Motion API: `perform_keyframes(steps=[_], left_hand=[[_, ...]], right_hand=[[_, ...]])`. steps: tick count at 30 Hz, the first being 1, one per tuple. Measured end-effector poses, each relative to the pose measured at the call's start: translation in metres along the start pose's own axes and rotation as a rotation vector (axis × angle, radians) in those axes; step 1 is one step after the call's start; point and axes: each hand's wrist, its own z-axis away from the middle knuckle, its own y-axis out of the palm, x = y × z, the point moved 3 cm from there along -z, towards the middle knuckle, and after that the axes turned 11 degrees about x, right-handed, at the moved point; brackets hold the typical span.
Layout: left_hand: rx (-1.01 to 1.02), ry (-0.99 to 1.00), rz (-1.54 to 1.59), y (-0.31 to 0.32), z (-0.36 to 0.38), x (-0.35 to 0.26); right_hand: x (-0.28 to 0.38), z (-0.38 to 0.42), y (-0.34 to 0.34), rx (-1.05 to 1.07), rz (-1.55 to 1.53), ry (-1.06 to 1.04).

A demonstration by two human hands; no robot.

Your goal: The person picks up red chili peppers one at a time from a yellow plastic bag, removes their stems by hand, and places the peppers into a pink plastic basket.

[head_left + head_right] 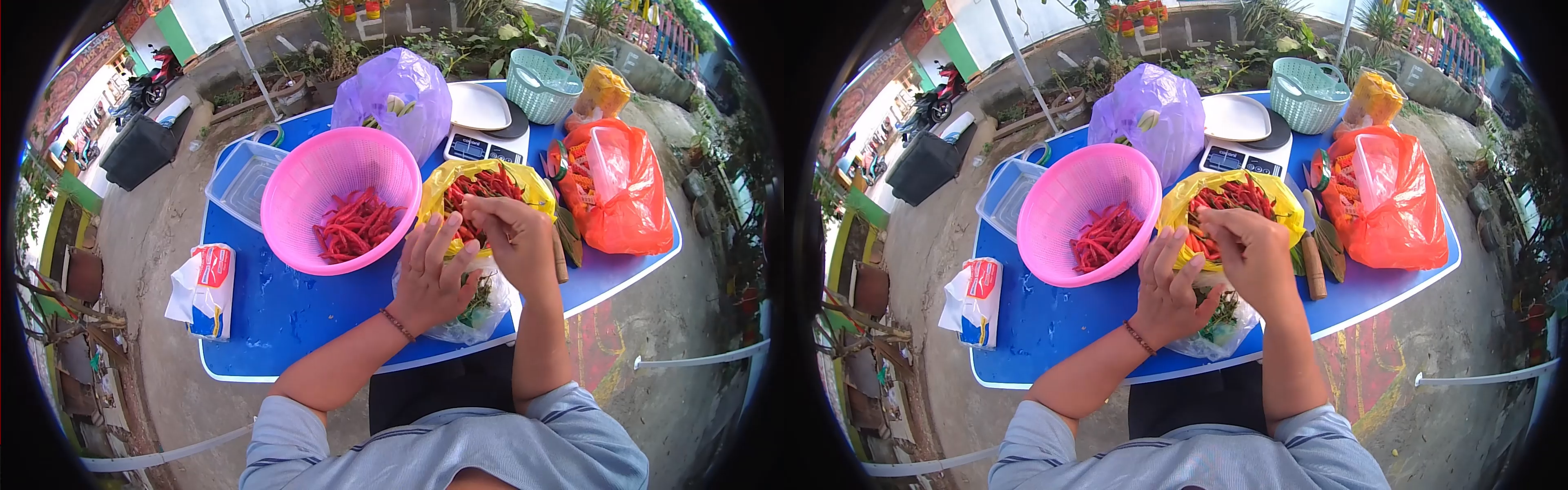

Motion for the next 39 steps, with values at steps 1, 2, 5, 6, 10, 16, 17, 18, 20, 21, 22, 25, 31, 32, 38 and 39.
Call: perform_keyframes(steps=[1,2,5,6,10,16,17,18,20,21,22,25,31,32,38,39], left_hand=[[0.061,-0.022,0.038,-0.001,-0.001,0.002],[0.122,-0.045,0.076,-0.003,-0.003,0.003],[0.183,-0.144,0.168,-0.009,-0.007,0.007],[0.184,-0.181,0.195,-0.01,-0.007,0.008],[0.279,-0.219,0.132,-0.011,-0.009,0.007],[0.42,-0.199,0.044,-0.012,-0.013,0.001],[0.417,-0.195,0.036,-0.012,-0.012,0.001],[0.415,-0.191,0.027,-0.011,-0.011,0.0],[0.411,-0.168,0.018,-0.012,-0.011,0.0],[0.408,-0.155,0.013,-0.012,-0.011,0.0],[0.397,-0.168,0.037,-0.012,-0.011,0.0],[0.351,-0.191,0.09,-0.015,-0.012,0.002],[0.217,-0.165,0.108,-0.017,-0.011,0.002],[0.182,-0.164,0.106,-0.016,-0.011,0.002],[0.136,-0.153,0.12,-0.017,-0.009,0.006],[0.162,-0.149,0.113,-0.017,-0.008,0.007]], right_hand=[[0.003,0.002,-0.008,-0.007,0.069,0.061],[-0.002,0.003,-0.013,-0.02,0.102,0.07],[-0.019,0.009,-0.023,-0.047,0.176,0.099],[-0.022,0.011,-0.024,-0.044,0.202,0.101],[-0.029,0.017,-0.028,-0.069,0.308,0.079],[-0.03,0.016,-0.026,-0.116,0.439,0.073],[-0.029,0.015,-0.023,-0.113,0.501,0.06],[-0.029,0.015,-0.019,-0.108,0.558,0.06],[-0.031,0.016,-0.011,-0.1,0.672,0.062],[-0.035,0.015,-0.006,-0.12,0.694,0.066],[-0.034,0.016,-0.005,-0.145,0.693,0.029],[-0.03,0.015,-0.004,-0.209,0.572,-0.055],[-0.004,0.015,-0.008,-0.297,0.202,-0.143],[-0.007,0.016,-0.008,-0.277,0.055,-0.123],[-0.024,0.02,-0.004,0.069,-0.207,-0.129],[-0.019,0.019,-0.007,0.124,-0.134,-0.14]])
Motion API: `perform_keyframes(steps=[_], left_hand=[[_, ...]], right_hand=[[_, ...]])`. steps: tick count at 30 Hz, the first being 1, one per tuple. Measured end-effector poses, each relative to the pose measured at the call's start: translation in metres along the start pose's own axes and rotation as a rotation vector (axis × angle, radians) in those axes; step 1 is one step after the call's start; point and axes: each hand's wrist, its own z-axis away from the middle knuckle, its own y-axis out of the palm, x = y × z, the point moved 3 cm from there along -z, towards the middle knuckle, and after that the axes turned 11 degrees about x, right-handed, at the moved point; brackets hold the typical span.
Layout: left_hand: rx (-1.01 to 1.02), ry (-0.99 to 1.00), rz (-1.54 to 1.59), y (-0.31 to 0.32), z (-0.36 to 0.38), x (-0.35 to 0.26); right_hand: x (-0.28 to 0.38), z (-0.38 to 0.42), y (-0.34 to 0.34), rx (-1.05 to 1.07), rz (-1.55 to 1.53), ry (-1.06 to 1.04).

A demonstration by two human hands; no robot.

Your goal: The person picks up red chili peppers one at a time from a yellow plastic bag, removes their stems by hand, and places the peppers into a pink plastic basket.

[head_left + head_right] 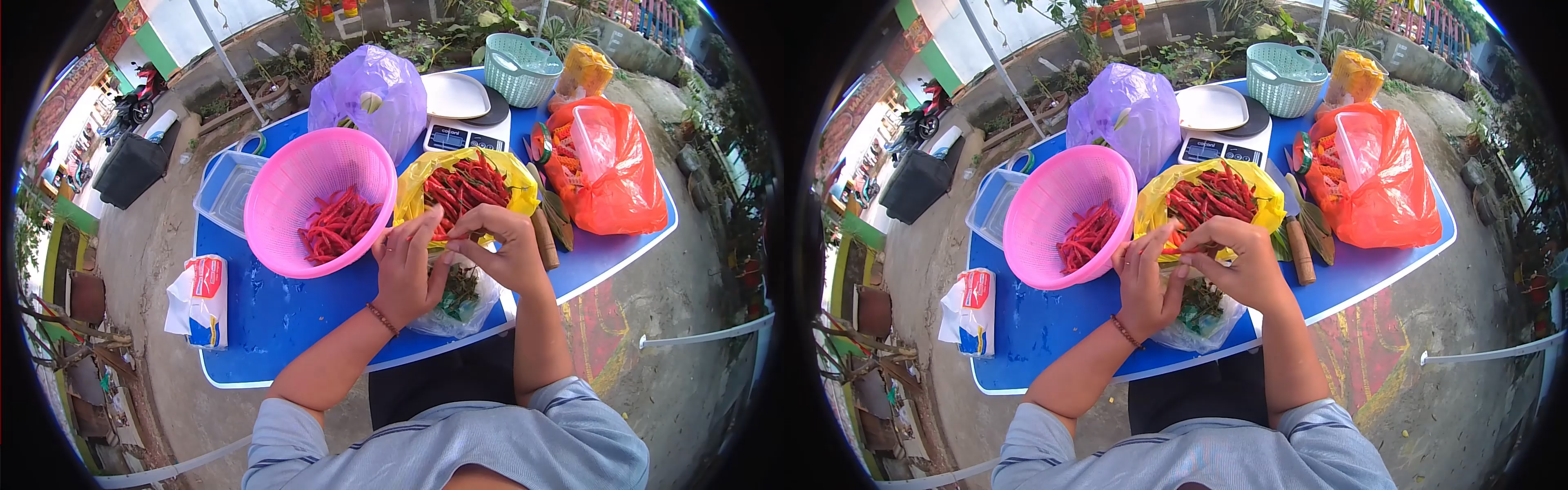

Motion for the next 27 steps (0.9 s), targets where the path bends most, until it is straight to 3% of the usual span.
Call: perform_keyframes(steps=[4,7,10,21,27], left_hand=[[-0.02,0.01,0.018,-0.002,0.002,-0.001],[-0.07,0.004,0.07,-0.006,-0.001,-0.004],[-0.081,0.025,0.037,-0.006,-0.002,-0.005],[-0.184,0.077,-0.131,-0.01,-0.005,-0.014],[-0.029,0.056,-0.107,-0.007,-0.005,-0.011]], right_hand=[[0.006,0.0,-0.008,0.114,0.104,-0.032],[0.0,0.006,-0.01,0.031,0.005,0.058],[0.009,0.005,-0.016,0.086,0.181,0.021],[0.013,0.007,-0.014,0.042,0.254,0.031],[0.012,0.008,-0.012,0.12,0.243,0.012]])
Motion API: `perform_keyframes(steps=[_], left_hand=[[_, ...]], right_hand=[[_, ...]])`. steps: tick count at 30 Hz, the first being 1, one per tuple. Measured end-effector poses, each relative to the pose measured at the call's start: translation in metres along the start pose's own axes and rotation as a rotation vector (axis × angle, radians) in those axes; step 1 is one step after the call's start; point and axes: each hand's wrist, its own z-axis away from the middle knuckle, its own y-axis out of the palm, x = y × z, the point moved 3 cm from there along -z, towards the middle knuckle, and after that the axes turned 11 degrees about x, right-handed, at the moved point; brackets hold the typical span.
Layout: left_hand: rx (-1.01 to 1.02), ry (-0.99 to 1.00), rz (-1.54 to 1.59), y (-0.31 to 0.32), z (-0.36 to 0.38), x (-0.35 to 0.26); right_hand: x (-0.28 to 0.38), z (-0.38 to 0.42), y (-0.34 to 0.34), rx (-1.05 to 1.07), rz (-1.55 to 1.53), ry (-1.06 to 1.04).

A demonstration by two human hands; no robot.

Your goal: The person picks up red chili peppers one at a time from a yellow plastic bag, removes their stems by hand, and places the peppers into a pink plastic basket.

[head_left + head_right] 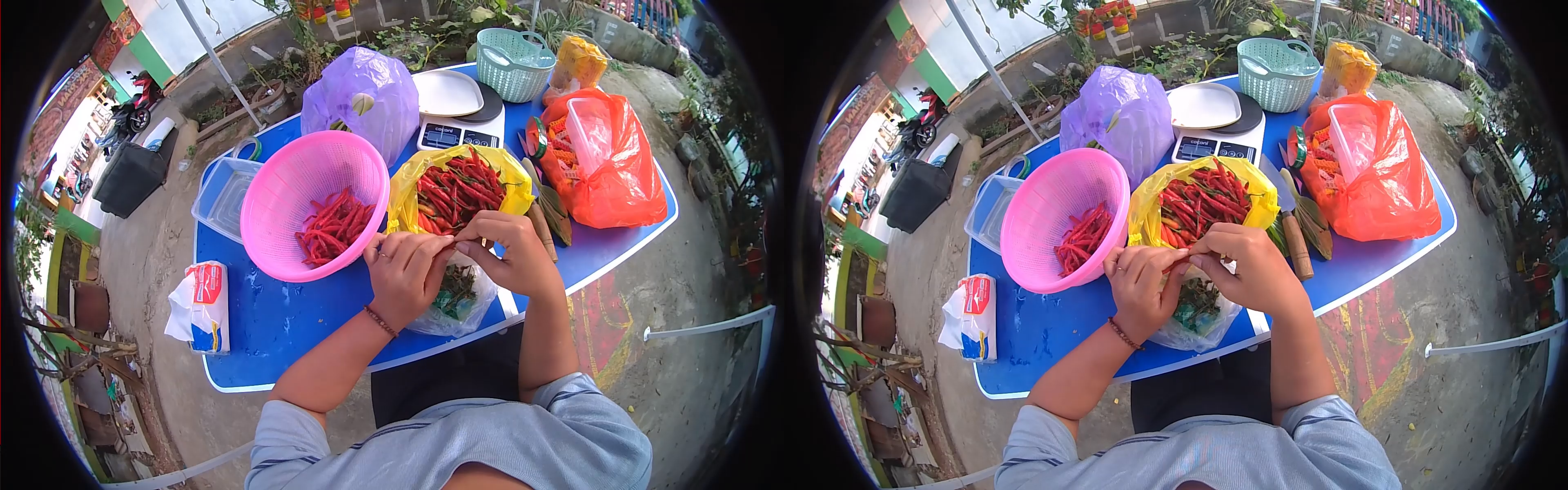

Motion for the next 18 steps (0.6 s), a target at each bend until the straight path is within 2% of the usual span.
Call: perform_keyframes(steps=[18], left_hand=[[-0.008,0.079,0.12,0.0004,0.0024,-0.0037]], right_hand=[[-0.0035,0.0048,-0.0026,0.109,-0.215,0.022]])
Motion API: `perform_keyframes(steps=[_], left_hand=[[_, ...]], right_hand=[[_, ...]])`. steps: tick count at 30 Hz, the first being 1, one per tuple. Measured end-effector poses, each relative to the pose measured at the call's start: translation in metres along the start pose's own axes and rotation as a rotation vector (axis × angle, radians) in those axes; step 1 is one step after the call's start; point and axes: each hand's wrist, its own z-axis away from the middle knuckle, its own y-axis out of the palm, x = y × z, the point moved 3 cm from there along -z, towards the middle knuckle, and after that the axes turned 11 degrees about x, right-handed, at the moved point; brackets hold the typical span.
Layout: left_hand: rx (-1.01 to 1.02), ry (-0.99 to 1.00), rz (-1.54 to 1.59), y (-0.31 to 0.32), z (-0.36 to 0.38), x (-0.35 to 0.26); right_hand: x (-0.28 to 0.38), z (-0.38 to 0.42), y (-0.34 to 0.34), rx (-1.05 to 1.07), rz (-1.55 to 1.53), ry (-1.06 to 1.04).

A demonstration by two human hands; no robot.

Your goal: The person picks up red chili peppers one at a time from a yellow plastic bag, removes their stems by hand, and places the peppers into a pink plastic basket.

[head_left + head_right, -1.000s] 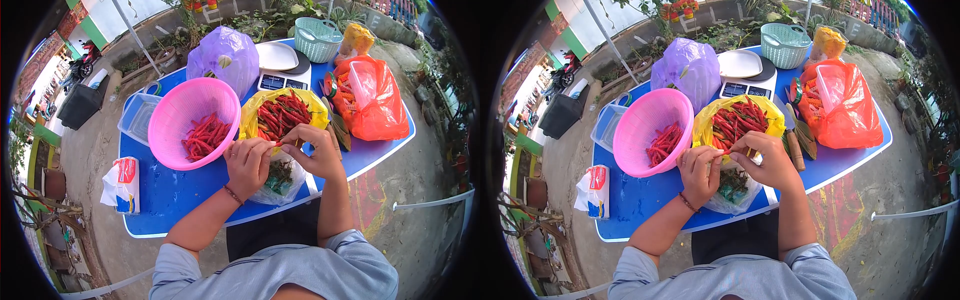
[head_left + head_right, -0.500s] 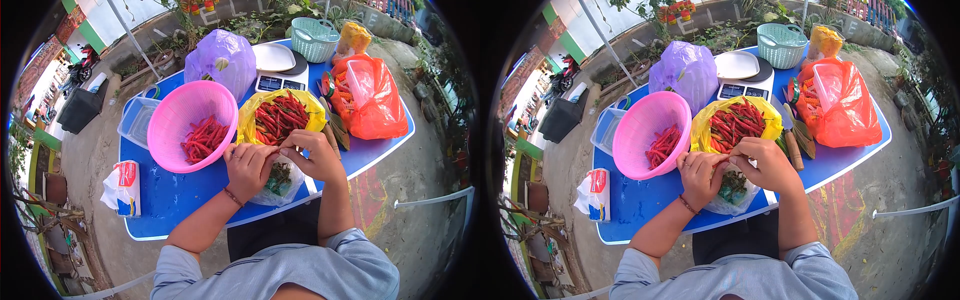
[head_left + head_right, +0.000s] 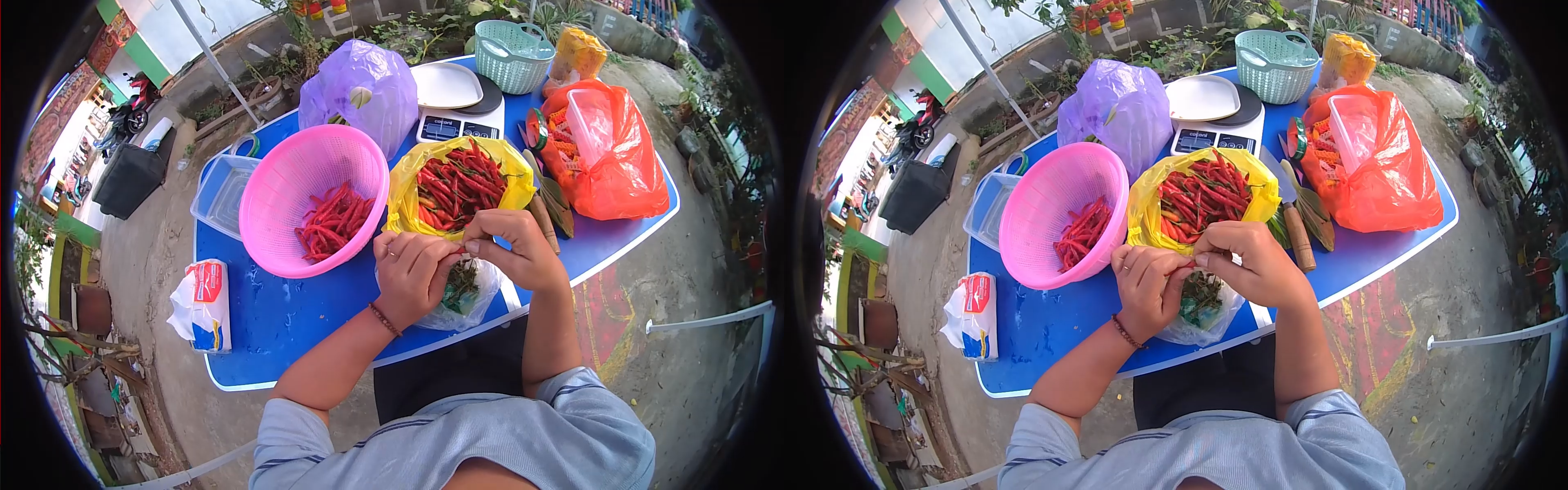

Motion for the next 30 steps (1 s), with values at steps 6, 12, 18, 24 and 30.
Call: perform_keyframes(steps=[6,12,18,24,30], left_hand=[[-0.046,0.084,0.105,-0.001,0.004,0.001],[-0.082,0.077,0.066,-0.006,0.002,-0.001],[-0.105,0.015,0.042,-0.006,0.0,0.002],[-0.091,0.027,0.042,-0.005,0.001,0.002],[-0.129,0.046,0.029,-0.004,0.004,0.003]], right_hand=[[0.003,0.003,0.0,0.045,-0.137,0.024],[0.014,0.004,-0.004,-0.005,0.046,-0.051],[0.014,0.007,-0.007,0.007,0.057,-0.048],[0.021,0.003,-0.005,-0.059,0.094,-0.013],[0.014,0.003,-0.002,-0.147,0.121,-0.099]])
